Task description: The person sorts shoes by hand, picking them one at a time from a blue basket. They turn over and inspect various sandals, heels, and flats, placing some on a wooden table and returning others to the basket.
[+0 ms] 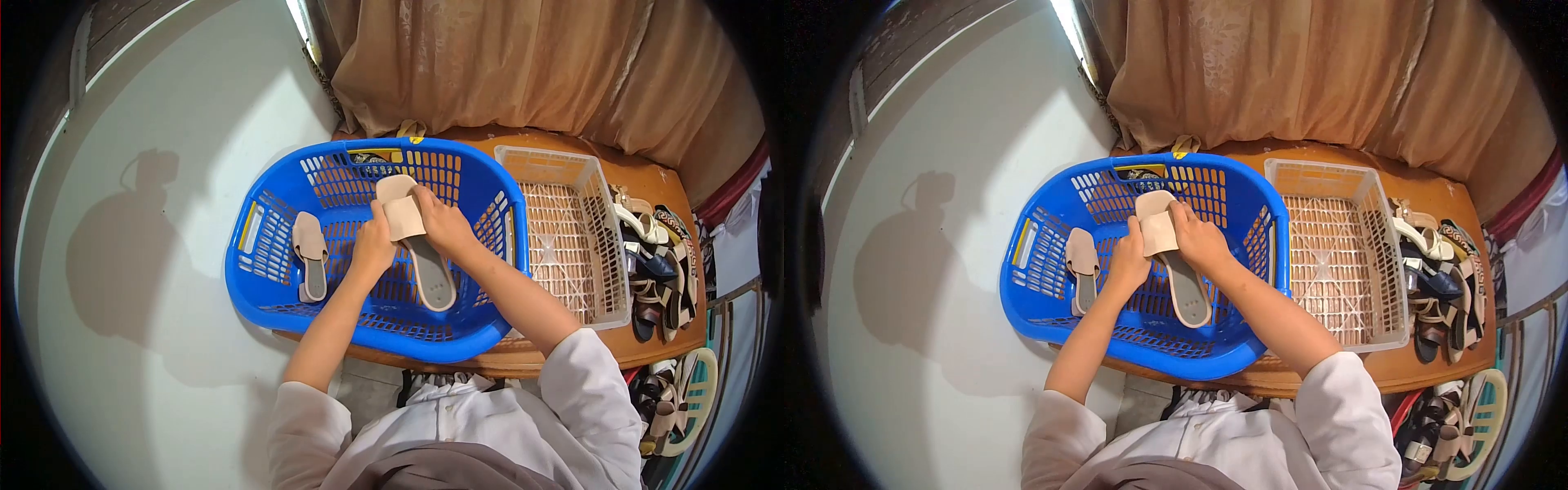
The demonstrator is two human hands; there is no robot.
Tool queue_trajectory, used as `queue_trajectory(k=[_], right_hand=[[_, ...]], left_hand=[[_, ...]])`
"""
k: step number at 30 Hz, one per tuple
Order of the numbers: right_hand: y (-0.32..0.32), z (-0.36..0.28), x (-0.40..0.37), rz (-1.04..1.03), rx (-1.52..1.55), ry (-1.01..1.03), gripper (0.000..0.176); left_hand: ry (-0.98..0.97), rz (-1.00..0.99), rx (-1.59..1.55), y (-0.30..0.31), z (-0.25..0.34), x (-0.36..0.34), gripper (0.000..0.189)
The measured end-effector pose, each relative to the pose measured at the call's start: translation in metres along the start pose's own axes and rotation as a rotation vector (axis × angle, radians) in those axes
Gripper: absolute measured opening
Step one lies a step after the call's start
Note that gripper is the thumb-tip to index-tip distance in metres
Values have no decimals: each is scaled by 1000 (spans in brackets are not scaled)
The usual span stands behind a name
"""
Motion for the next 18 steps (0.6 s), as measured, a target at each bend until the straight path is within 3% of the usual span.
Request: queue_trajectory(k=[10,18], right_hand=[[3,-5,2,0,-81,-45,62],[-4,0,2,3,131,-82,73]], left_hand=[[-81,54,-194,1,-3,1,29],[40,6,-65,18,7,-2,59]])
Point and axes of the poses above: each hand's wrist, its own x-axis towards the middle knuckle, its own y-axis out of the back of the hand, z = x × y, the point moved 4 cm from there along x, towards the middle knuckle, and after that the axes turned 5 degrees about -z, right-handed, at the moved point
